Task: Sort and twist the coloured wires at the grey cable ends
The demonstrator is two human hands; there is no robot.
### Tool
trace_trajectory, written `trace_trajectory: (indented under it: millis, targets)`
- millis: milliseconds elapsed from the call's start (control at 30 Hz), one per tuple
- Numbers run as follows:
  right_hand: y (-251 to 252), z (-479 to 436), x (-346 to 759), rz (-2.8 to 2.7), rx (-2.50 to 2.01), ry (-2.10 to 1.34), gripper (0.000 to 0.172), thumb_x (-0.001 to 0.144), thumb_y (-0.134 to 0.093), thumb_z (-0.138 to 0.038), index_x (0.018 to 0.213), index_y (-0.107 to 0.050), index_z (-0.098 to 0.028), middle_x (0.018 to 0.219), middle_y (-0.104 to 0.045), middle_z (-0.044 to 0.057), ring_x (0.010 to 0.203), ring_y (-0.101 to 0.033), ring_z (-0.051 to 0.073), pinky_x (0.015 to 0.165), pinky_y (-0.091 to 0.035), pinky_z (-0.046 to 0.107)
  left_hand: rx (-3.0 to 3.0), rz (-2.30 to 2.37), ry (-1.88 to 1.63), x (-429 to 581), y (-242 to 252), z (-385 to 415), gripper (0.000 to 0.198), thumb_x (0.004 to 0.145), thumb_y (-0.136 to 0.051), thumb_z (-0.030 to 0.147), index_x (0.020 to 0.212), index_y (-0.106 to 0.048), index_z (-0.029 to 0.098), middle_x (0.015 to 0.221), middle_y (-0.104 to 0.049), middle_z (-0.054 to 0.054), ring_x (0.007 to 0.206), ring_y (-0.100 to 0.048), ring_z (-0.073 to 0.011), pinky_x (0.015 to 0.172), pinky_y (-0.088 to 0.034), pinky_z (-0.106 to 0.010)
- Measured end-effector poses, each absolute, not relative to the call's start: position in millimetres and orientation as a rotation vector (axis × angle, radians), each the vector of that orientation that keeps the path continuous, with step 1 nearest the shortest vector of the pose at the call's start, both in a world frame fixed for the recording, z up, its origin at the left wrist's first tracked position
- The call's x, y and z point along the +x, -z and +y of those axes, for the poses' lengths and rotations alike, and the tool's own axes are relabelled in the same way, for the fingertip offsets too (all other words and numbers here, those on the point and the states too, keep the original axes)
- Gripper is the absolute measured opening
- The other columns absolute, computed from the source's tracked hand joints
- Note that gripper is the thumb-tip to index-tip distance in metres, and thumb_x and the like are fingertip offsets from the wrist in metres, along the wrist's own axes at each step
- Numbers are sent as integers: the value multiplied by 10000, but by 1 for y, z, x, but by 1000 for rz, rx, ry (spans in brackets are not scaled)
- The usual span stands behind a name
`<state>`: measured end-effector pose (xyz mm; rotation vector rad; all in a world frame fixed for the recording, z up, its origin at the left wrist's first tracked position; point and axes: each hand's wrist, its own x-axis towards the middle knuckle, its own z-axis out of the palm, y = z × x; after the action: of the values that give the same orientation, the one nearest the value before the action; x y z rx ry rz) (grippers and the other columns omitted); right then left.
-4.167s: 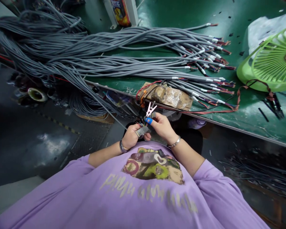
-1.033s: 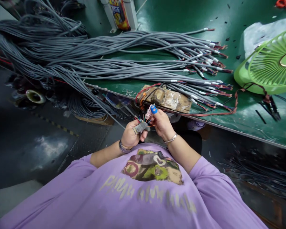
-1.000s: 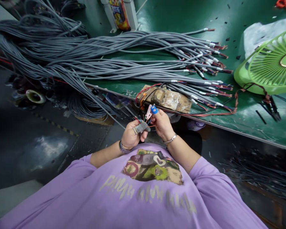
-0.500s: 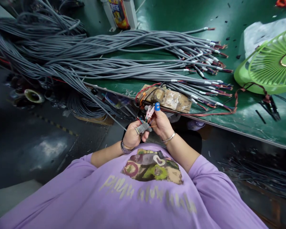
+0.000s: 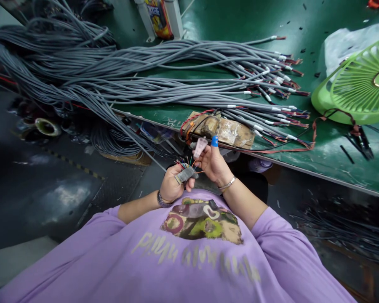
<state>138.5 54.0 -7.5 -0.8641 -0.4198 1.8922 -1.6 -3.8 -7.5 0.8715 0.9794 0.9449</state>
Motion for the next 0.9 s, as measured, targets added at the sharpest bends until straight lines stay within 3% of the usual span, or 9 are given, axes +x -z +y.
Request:
trace_trajectory:
  millis: [200, 400, 567, 733, 900]
  targets:
    - [8, 54, 140, -531, -879, -1818, 453, 695, -798, -618, 774, -659, -194, 684, -629, -14, 571, -522, 98, 536, -445, 221, 873, 998, -1072, 1, 6, -3, 424, 763, -725, 564, 743, -627, 152, 555, -653, 2, 381, -528, -84, 379, -408, -199]
    - [20, 51, 137, -749, -1033, -1416, 508, 742, -694, -708, 702, -672, -202, 617, -605, -15, 567, -516, 103, 550, -425, 239, 903, 1017, -1106, 7, 6, 2, 414, 785, -704, 558, 765, -631, 151, 568, -660, 1, 376, -527, -79, 373, -399, -191]
    - [13, 55, 133, -527, -932, -1716, 534, 722, -700, -728, 735, -666, -194, 671, -659, 7, 554, -573, 120, 512, -455, 251, 909, 1050, -1085, 10, 9, 5, 421, 776, -703, 567, 772, -627, 153, 567, -654, 10, 376, -525, -74, 372, -398, -185]
    - [7, 58, 128, -333, -889, -1710, 436, 728, -789, -601, 749, -667, -183, 673, -670, -5, 558, -583, 98, 547, -485, 225, 929, 1062, -1055, 11, 15, 6, 426, 779, -698, 571, 784, -631, 150, 567, -651, 15, 379, -529, -70, 376, -404, -180]
    - [12, 56, 129, -314, -875, -1769, 495, 736, -730, -684, 746, -646, -197, 688, -678, 0, 583, -595, 115, 548, -485, 239, 936, 1064, -1052, 8, 19, 3, 418, 785, -695, 561, 766, -622, 150, 560, -647, 15, 379, -528, -70, 378, -411, -181]
